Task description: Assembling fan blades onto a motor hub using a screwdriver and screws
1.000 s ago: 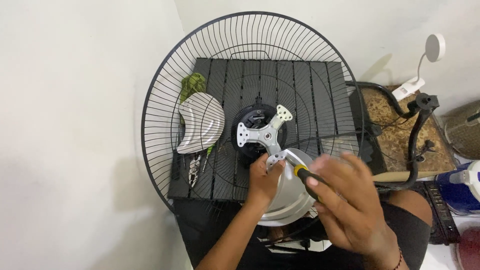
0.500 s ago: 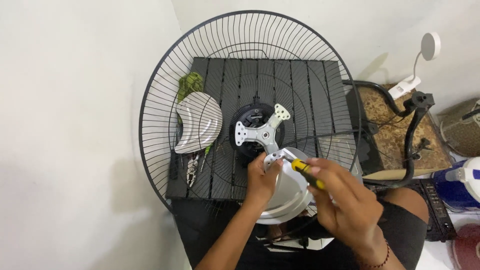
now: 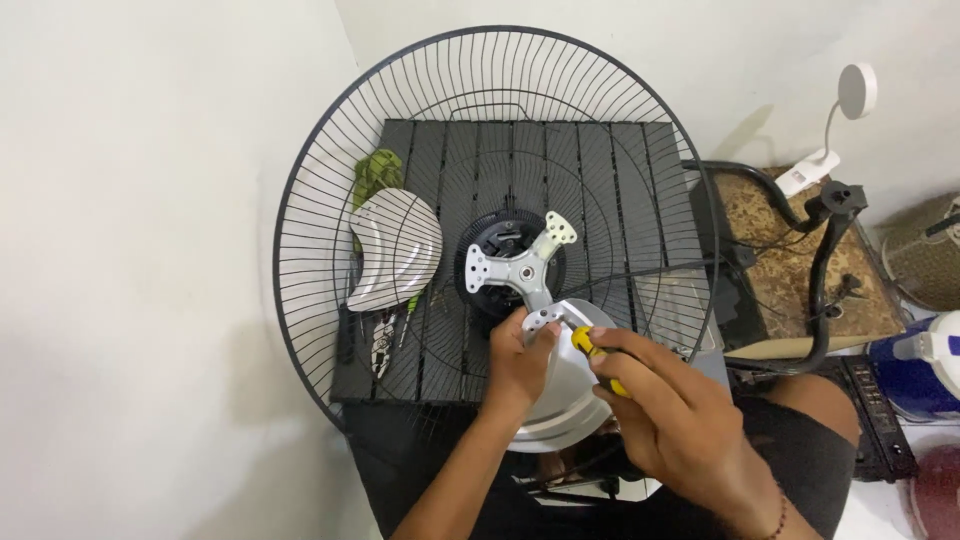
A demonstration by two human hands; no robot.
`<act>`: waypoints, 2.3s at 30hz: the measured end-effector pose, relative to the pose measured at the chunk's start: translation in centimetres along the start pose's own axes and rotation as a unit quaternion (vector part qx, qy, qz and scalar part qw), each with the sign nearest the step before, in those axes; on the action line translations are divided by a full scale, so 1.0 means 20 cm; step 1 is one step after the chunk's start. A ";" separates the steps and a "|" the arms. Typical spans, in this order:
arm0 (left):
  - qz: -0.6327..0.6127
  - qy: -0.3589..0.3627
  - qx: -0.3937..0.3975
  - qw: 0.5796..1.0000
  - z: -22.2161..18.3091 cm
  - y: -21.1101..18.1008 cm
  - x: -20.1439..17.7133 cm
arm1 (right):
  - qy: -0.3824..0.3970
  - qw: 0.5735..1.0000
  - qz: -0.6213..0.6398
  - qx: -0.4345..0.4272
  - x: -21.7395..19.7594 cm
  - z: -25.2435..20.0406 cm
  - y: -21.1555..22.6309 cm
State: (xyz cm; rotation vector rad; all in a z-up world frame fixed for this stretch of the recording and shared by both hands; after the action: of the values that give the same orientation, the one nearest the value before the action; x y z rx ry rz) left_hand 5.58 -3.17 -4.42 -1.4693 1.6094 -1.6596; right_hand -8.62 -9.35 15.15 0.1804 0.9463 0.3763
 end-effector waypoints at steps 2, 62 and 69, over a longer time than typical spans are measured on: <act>0.021 -0.015 0.027 0.999 0.02 0.03 -0.02 | -0.087 0.995 -0.049 0.014 -0.02 0.00 0.02; -0.025 -0.007 -0.006 1.000 -0.13 -0.09 0.02 | 0.435 0.858 -0.175 0.209 0.20 -0.34 -1.32; -0.011 -0.006 -0.022 1.000 -0.14 -0.10 0.02 | 0.426 0.867 -0.133 0.222 0.18 -0.34 -1.33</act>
State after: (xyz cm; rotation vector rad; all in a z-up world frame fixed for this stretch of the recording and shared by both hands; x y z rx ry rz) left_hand 3.77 -1.71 -1.86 -1.5201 1.6383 -1.6330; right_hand -6.10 -32.44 0.13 0.3082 1.9134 -0.0559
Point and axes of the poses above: each hand's wrist, its own z-axis towards the middle knuckle, its own x-axis out of the palm, y = z × x, the point moved 6 cm from there along z, towards the middle knuckle, and after that the axes turned 8 degrees about -z, right-handed, at the moved point
